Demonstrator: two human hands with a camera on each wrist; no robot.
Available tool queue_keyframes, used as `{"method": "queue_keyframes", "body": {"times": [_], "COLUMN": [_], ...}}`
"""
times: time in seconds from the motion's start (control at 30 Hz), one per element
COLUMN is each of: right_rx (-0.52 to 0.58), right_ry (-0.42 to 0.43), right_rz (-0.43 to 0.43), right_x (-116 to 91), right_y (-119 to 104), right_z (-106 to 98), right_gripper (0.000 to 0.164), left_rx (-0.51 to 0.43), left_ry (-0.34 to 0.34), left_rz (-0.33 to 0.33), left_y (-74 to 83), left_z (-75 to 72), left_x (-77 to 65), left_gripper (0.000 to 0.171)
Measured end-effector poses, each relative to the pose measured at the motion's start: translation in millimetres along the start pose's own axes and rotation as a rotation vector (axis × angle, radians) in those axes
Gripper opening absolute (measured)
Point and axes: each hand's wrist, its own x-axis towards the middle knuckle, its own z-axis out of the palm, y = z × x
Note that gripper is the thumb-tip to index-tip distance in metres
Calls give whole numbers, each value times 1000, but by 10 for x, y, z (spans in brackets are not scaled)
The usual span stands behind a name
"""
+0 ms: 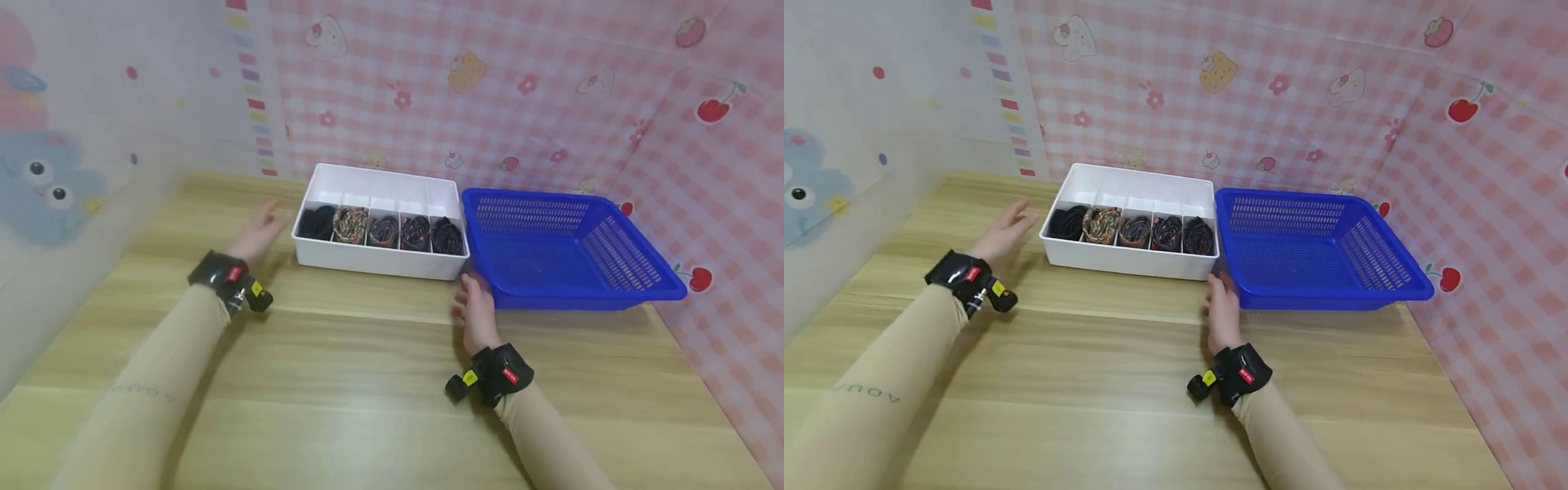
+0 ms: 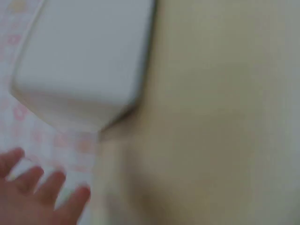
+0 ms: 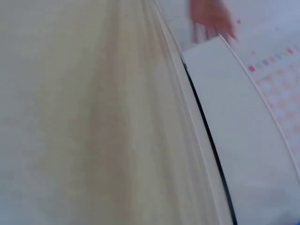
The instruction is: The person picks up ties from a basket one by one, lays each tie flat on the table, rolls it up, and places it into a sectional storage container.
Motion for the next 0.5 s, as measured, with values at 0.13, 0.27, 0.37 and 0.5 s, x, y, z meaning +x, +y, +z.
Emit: {"method": "queue_keyframes", "body": {"times": [0.13,0.27,0.37,0.5], "right_rx": [14,107,181,225], "right_ry": [-39,-145,-205,-247], "right_rz": [22,-64,-104,-162], "right_x": [232,497,593,570], "right_y": [-10,30,92,150], "right_z": [-86,-54,-12,32], "right_gripper": [58,57,56,55], "left_rx": [-462,-655,-608,-559], "left_ry": [-142,-192,-190,-149], "left_rz": [-20,93,137,144], "left_y": [-305,-405,-422,-433], "left_z": [263,418,428,346], "left_x": [-66,-14,-12,-84], "left_gripper": [66,62,64,63]}}
